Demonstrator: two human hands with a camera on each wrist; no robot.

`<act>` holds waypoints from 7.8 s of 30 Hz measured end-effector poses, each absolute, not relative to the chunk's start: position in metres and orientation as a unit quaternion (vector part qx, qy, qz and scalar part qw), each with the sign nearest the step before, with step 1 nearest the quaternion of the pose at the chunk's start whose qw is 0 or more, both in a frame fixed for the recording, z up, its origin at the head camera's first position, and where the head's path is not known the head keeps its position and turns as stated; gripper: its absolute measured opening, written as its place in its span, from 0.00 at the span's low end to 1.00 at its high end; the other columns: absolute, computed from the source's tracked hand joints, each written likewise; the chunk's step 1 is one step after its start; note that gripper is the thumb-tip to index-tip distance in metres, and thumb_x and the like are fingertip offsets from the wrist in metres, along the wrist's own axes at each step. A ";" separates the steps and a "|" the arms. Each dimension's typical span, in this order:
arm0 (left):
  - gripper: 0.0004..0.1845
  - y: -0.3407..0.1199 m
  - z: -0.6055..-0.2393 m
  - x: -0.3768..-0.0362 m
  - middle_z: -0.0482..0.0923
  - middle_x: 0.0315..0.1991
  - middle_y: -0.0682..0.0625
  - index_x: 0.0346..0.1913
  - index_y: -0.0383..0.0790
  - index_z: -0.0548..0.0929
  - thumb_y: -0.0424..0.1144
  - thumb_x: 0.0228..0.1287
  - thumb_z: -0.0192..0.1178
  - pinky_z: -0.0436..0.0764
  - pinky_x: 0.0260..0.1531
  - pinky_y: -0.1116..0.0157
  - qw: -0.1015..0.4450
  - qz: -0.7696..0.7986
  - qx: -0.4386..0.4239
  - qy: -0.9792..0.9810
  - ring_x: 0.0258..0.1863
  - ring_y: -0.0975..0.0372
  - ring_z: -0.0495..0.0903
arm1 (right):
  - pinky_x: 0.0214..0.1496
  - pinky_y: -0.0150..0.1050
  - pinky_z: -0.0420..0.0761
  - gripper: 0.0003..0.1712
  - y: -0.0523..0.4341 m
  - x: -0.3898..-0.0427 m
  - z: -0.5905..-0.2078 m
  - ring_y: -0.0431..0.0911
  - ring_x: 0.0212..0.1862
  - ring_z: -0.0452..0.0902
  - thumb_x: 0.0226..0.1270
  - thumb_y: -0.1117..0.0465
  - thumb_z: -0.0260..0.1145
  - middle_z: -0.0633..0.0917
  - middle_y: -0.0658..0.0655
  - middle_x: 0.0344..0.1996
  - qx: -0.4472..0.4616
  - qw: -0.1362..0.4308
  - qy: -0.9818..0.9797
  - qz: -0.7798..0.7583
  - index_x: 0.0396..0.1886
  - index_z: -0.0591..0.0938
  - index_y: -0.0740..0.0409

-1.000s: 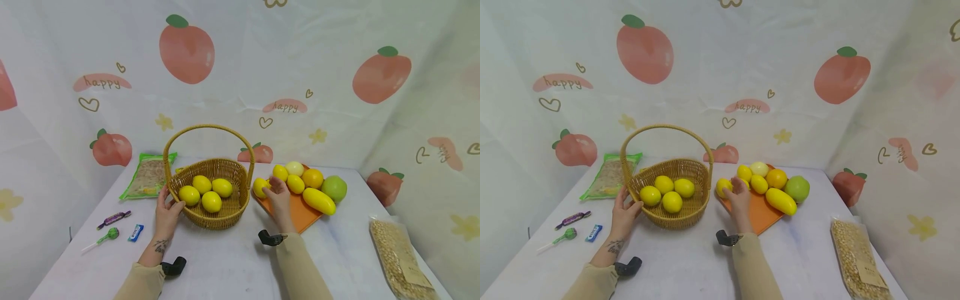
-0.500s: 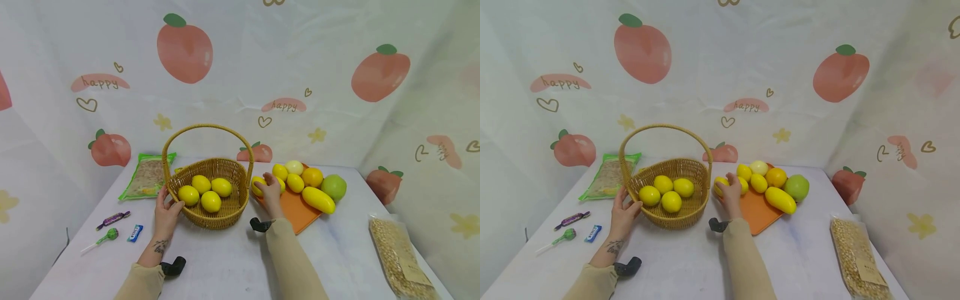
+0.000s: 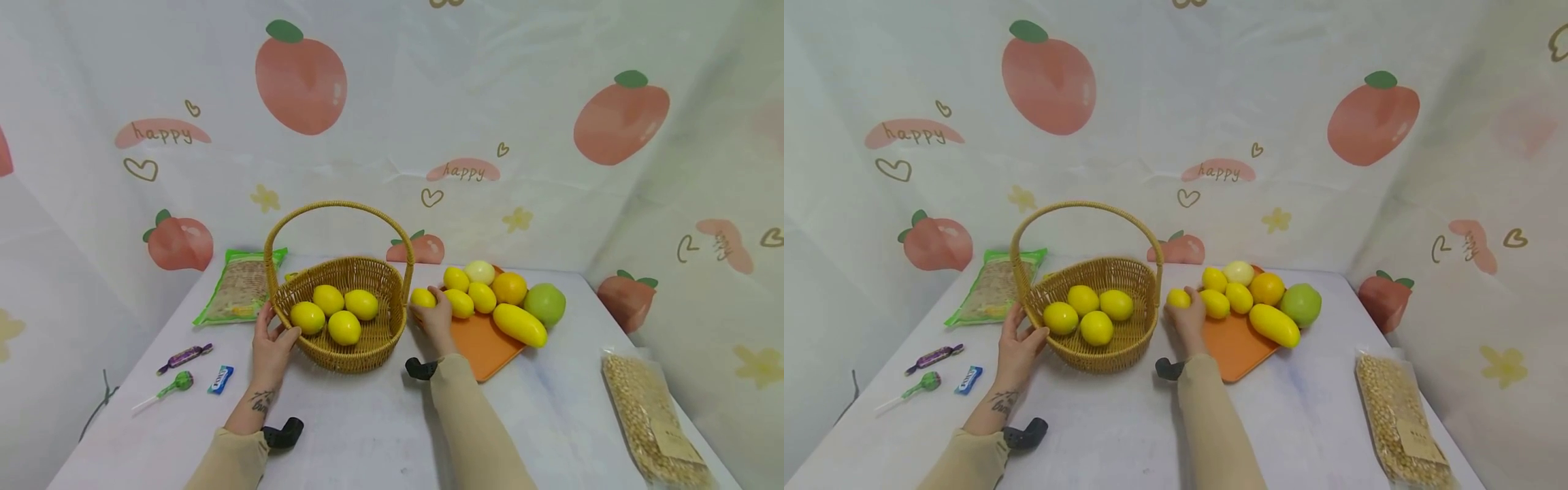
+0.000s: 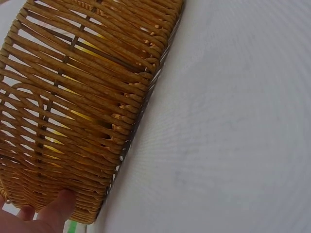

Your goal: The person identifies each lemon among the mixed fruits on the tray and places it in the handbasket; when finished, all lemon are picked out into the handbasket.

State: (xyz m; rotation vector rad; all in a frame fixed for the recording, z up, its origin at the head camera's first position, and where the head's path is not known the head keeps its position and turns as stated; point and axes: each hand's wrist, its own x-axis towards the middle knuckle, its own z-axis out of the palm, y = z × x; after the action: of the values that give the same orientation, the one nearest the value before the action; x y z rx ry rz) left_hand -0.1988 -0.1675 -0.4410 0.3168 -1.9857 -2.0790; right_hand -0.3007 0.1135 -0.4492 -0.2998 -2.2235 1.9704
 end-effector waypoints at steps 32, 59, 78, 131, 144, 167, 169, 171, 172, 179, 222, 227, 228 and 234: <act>0.43 -0.167 -0.439 -0.198 0.46 0.72 0.44 0.74 0.51 0.43 0.28 0.60 0.53 0.72 0.35 0.85 0.124 -0.711 0.110 -0.683 0.63 0.49 0.60 | 0.48 0.35 0.77 0.33 0.137 -0.228 -0.378 0.47 0.50 0.69 0.49 0.73 0.68 0.74 0.57 0.54 0.183 -0.069 -0.672 0.714 0.59 0.70 0.70; 0.44 -0.167 -0.442 -0.198 0.45 0.72 0.45 0.74 0.52 0.42 0.29 0.60 0.53 0.72 0.36 0.84 0.115 -0.710 0.108 -0.687 0.64 0.50 0.59 | 0.54 0.40 0.77 0.32 0.006 -0.315 -0.353 0.51 0.54 0.73 0.55 0.71 0.66 0.73 0.58 0.59 0.127 -0.120 -0.722 0.670 0.61 0.72 0.57; 0.44 -0.168 -0.440 -0.200 0.47 0.72 0.44 0.74 0.50 0.43 0.29 0.59 0.53 0.72 0.35 0.85 0.127 -0.706 0.114 -0.687 0.63 0.50 0.60 | 0.66 0.44 0.65 0.30 0.032 -0.260 -0.349 0.54 0.62 0.67 0.53 0.77 0.62 0.72 0.69 0.59 0.249 -0.075 -0.643 0.720 0.59 0.70 0.70; 0.43 -0.169 -0.443 -0.199 0.45 0.72 0.44 0.74 0.52 0.42 0.29 0.62 0.53 0.72 0.35 0.84 0.117 -0.709 0.106 -0.687 0.64 0.49 0.58 | 0.65 0.53 0.62 0.40 0.205 -0.308 -0.434 0.54 0.57 0.63 0.49 0.60 0.73 0.67 0.60 0.63 0.054 -0.138 -0.864 0.480 0.64 0.68 0.53; 0.43 -0.170 -0.442 -0.199 0.44 0.73 0.45 0.74 0.53 0.41 0.29 0.62 0.53 0.72 0.35 0.84 0.111 -0.713 0.108 -0.683 0.64 0.50 0.57 | 0.47 0.28 0.76 0.36 0.217 -0.309 -0.416 0.43 0.51 0.69 0.58 0.68 0.63 0.65 0.59 0.63 0.080 -0.120 -0.734 0.664 0.66 0.63 0.65; 0.43 -0.169 -0.442 -0.198 0.45 0.72 0.45 0.74 0.53 0.42 0.29 0.61 0.53 0.73 0.36 0.84 0.116 -0.713 0.108 -0.683 0.64 0.50 0.58 | 0.48 0.36 0.77 0.30 0.148 -0.259 -0.374 0.45 0.48 0.73 0.52 0.66 0.69 0.77 0.53 0.53 0.338 -0.203 -0.627 0.672 0.57 0.72 0.64; 0.43 -0.169 -0.442 -0.199 0.46 0.72 0.46 0.74 0.53 0.42 0.29 0.61 0.53 0.73 0.36 0.84 0.114 -0.715 0.110 -0.681 0.64 0.51 0.59 | 0.48 0.35 0.77 0.33 0.137 -0.258 -0.377 0.45 0.48 0.72 0.51 0.65 0.71 0.77 0.53 0.53 0.338 -0.210 -0.644 0.653 0.58 0.71 0.66; 0.43 -0.169 -0.443 -0.198 0.45 0.72 0.45 0.74 0.52 0.42 0.29 0.61 0.52 0.73 0.36 0.83 0.113 -0.717 0.109 -0.679 0.64 0.51 0.59 | 0.48 0.35 0.76 0.33 0.127 -0.257 -0.379 0.45 0.48 0.72 0.50 0.65 0.71 0.77 0.52 0.53 0.341 -0.212 -0.663 0.631 0.58 0.71 0.67; 0.43 -0.169 -0.443 -0.198 0.46 0.72 0.45 0.74 0.52 0.42 0.29 0.61 0.53 0.73 0.36 0.83 0.113 -0.717 0.109 -0.679 0.63 0.51 0.59 | 0.48 0.35 0.76 0.33 0.123 -0.257 -0.381 0.45 0.48 0.72 0.50 0.65 0.71 0.77 0.53 0.53 0.344 -0.212 -0.671 0.622 0.57 0.72 0.67; 0.43 -0.169 -0.443 -0.199 0.45 0.72 0.46 0.74 0.52 0.42 0.30 0.61 0.53 0.73 0.36 0.83 0.112 -0.709 0.111 -0.688 0.63 0.52 0.59 | 0.49 0.36 0.76 0.32 0.105 -0.257 -0.386 0.46 0.48 0.72 0.49 0.69 0.69 0.77 0.57 0.53 0.343 -0.204 -0.690 0.603 0.57 0.72 0.67; 0.43 -0.169 -0.440 -0.197 0.44 0.73 0.45 0.74 0.53 0.41 0.30 0.62 0.52 0.71 0.36 0.84 0.114 -0.703 0.103 -0.695 0.65 0.50 0.58 | 0.69 0.52 0.57 0.33 0.205 -0.327 -0.428 0.58 0.65 0.59 0.56 0.69 0.64 0.66 0.68 0.64 0.088 -0.101 -0.779 0.613 0.63 0.66 0.65; 0.43 -0.169 -0.440 -0.197 0.45 0.72 0.44 0.74 0.51 0.41 0.30 0.61 0.52 0.72 0.36 0.84 0.116 -0.698 0.107 -0.699 0.64 0.50 0.59 | 0.69 0.50 0.59 0.36 0.200 -0.330 -0.437 0.55 0.63 0.61 0.54 0.66 0.68 0.69 0.62 0.63 0.061 -0.119 -0.812 0.568 0.64 0.67 0.61; 0.43 -0.169 -0.441 -0.197 0.46 0.72 0.44 0.74 0.51 0.42 0.30 0.61 0.52 0.72 0.36 0.84 0.116 -0.697 0.107 -0.699 0.63 0.50 0.59 | 0.68 0.51 0.59 0.36 0.199 -0.330 -0.439 0.55 0.62 0.61 0.53 0.65 0.69 0.69 0.61 0.63 0.058 -0.120 -0.820 0.557 0.64 0.67 0.60; 0.43 -0.169 -0.441 -0.197 0.46 0.72 0.42 0.74 0.50 0.42 0.30 0.61 0.53 0.72 0.36 0.84 0.121 -0.697 0.101 -0.699 0.63 0.49 0.59 | 0.67 0.52 0.59 0.36 0.200 -0.329 -0.440 0.55 0.61 0.62 0.53 0.64 0.69 0.69 0.60 0.63 0.041 -0.120 -0.829 0.545 0.63 0.68 0.58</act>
State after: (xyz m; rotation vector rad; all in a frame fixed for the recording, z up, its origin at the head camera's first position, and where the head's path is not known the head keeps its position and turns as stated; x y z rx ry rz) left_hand -0.1965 -0.1685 -0.4411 0.2943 -2.0415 -2.0365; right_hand -0.3288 0.1998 -0.4403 0.1409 -2.8226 1.8563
